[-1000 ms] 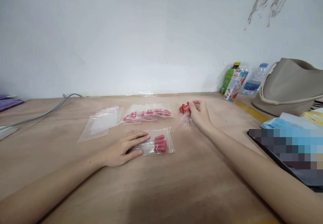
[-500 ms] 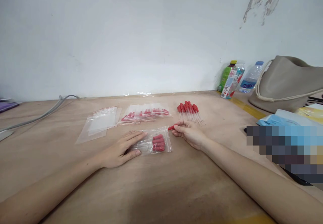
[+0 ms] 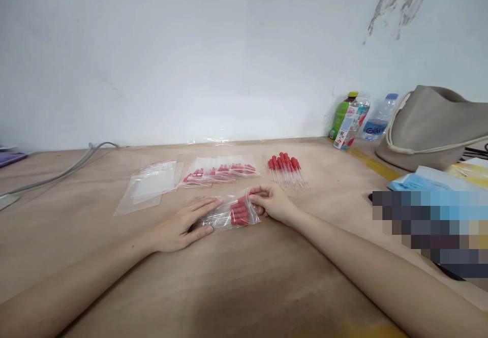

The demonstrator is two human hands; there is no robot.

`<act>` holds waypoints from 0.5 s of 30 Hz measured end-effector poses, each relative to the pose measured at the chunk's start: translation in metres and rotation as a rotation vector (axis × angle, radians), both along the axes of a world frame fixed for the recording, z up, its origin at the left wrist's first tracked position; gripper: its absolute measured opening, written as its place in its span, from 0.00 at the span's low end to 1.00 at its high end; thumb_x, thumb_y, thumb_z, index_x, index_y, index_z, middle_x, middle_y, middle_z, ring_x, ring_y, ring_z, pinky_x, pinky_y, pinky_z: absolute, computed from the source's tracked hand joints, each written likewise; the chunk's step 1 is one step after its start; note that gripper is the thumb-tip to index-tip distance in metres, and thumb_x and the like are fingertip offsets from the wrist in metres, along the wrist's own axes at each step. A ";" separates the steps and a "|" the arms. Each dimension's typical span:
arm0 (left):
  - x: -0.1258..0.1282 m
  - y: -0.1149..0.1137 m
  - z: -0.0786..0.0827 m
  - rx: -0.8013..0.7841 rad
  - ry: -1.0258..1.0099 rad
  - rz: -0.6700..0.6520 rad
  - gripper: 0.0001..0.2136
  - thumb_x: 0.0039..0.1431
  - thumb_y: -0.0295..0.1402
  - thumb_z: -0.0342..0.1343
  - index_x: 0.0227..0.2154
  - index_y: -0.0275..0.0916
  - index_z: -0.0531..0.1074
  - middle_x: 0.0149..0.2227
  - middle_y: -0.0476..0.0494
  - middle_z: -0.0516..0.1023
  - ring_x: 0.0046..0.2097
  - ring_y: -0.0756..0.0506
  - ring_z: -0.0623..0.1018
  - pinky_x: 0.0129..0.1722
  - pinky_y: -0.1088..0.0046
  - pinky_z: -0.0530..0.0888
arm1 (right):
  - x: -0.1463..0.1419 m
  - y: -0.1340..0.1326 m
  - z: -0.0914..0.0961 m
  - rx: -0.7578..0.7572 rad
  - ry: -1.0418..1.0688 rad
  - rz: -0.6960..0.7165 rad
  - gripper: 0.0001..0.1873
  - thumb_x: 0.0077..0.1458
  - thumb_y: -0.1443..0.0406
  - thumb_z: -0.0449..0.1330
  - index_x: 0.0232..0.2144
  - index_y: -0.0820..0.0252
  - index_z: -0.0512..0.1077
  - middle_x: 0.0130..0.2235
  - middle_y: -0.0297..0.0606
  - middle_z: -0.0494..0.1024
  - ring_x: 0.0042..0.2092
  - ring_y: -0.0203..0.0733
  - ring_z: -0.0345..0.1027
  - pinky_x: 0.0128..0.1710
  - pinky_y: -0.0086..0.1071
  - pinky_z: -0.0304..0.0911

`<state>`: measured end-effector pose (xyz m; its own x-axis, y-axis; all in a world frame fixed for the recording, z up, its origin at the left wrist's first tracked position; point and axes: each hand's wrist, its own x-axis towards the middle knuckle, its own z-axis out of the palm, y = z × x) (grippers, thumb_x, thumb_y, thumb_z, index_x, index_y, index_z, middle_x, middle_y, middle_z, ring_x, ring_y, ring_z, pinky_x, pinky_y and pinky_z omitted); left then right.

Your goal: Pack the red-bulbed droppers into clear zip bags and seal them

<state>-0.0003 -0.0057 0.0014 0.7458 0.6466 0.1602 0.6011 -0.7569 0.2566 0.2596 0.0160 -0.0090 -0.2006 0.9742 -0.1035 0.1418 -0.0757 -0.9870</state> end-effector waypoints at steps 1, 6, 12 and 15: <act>0.000 0.000 0.000 0.001 -0.004 -0.002 0.25 0.63 0.43 0.43 0.61 0.45 0.48 0.61 0.42 0.56 0.60 0.41 0.58 0.58 0.57 0.58 | -0.003 -0.001 0.001 0.004 -0.019 -0.049 0.12 0.44 0.63 0.62 0.32 0.65 0.69 0.14 0.24 0.66 0.15 0.25 0.55 0.14 0.20 0.50; 0.001 0.000 0.000 0.012 -0.020 -0.012 0.25 0.63 0.42 0.44 0.61 0.45 0.48 0.60 0.42 0.57 0.60 0.40 0.59 0.57 0.56 0.59 | -0.011 0.000 -0.002 0.090 -0.098 -0.190 0.07 0.46 0.64 0.60 0.27 0.63 0.67 0.16 0.27 0.68 0.15 0.27 0.55 0.14 0.22 0.53; 0.001 0.001 0.000 0.006 -0.022 -0.017 0.25 0.63 0.42 0.44 0.61 0.44 0.49 0.60 0.42 0.58 0.60 0.41 0.59 0.58 0.57 0.58 | -0.008 0.009 -0.018 0.272 -0.157 -0.149 0.07 0.42 0.65 0.61 0.26 0.61 0.67 0.24 0.36 0.74 0.26 0.35 0.68 0.24 0.27 0.63; 0.001 0.000 0.001 0.005 -0.027 -0.018 0.24 0.63 0.42 0.44 0.61 0.45 0.49 0.60 0.42 0.58 0.60 0.41 0.59 0.58 0.57 0.59 | -0.005 0.010 -0.018 0.313 -0.146 -0.065 0.10 0.40 0.64 0.62 0.28 0.61 0.69 0.25 0.35 0.73 0.27 0.36 0.67 0.26 0.28 0.64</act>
<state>0.0009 -0.0054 0.0021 0.7529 0.6320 0.1836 0.5798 -0.7690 0.2692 0.2544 0.0260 -0.0269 -0.1425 0.9734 0.1792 0.2882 0.2140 -0.9334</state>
